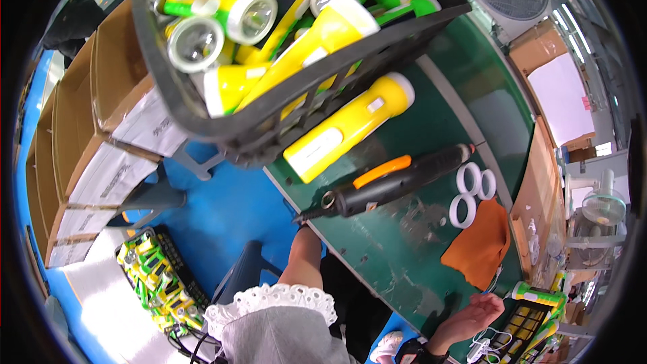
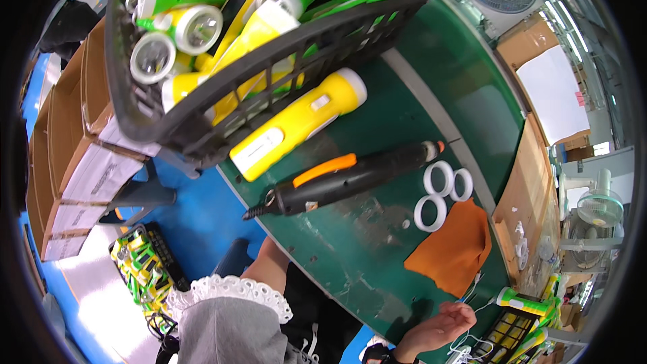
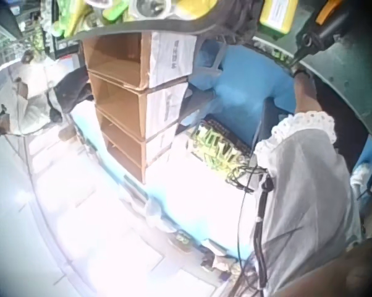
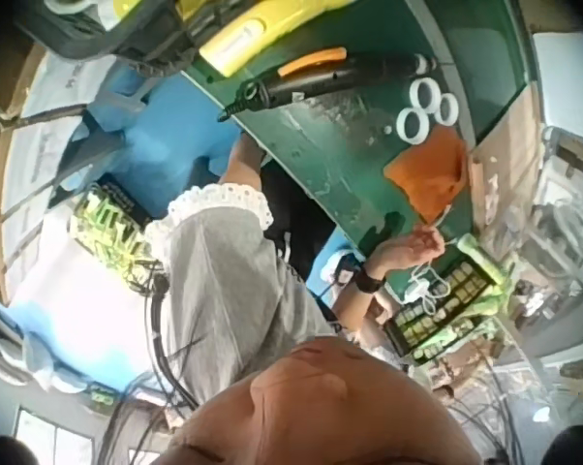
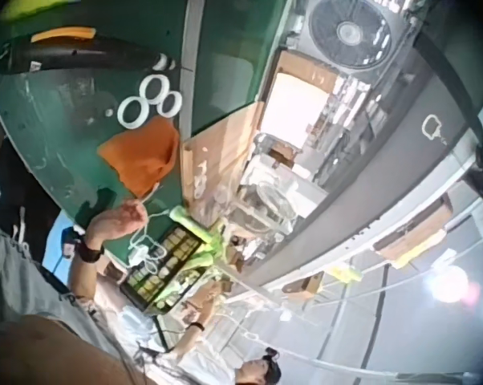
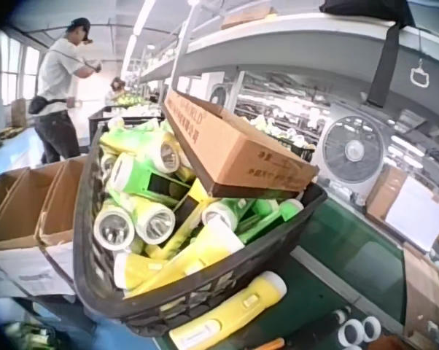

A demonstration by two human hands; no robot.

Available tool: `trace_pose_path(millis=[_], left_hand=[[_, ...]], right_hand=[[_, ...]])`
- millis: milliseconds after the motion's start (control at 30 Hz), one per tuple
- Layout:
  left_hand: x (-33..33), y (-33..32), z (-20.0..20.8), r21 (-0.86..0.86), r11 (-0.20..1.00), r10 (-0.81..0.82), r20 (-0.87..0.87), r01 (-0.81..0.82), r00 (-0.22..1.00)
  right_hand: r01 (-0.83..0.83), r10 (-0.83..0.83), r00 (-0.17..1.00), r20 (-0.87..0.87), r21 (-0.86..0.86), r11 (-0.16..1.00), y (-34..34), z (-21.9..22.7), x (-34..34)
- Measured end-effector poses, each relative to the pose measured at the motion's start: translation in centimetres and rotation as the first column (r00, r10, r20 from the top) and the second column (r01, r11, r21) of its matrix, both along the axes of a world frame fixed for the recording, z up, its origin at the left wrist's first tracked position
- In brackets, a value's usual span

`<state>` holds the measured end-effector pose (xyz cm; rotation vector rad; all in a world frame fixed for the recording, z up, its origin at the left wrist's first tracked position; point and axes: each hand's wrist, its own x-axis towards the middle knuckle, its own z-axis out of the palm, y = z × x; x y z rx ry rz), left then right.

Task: Assembling, testing, and cleaning plastic flashlights on an industrial assembly line.

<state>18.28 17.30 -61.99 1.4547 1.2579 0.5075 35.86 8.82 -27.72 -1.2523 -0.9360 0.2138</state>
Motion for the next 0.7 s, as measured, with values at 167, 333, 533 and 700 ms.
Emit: trace_pose_path(millis=[167,333,533,700], left_hand=[[-1.5,4.0,4.1,0.216,0.943,-0.266,0.03,0.253,0.964],[-5.4,1.0,9.6,0.313,0.805,-0.519,-0.04,0.505,0.854],[-12.3,-5.0,28.3,0.494,0.603,-0.651,-0.15,0.627,0.744],[-19.5,-0.5,46.0,0.957,0.29,0.364,-0.13,0.021,0.922]], right_hand=[[0.002,-0.003,0.999,-0.032,-0.054,0.999,0.3,-0.7,0.1],[-0.035,0.027,0.996,-0.086,-0.086,0.996,-0.6,-0.8,0.7],[-0.082,0.095,0.993,0.068,-0.174,0.981,-1.2,0.1,0.4],[-0.09,0.122,0.982,0.144,-0.212,0.973,-0.7,0.5,0.3]])
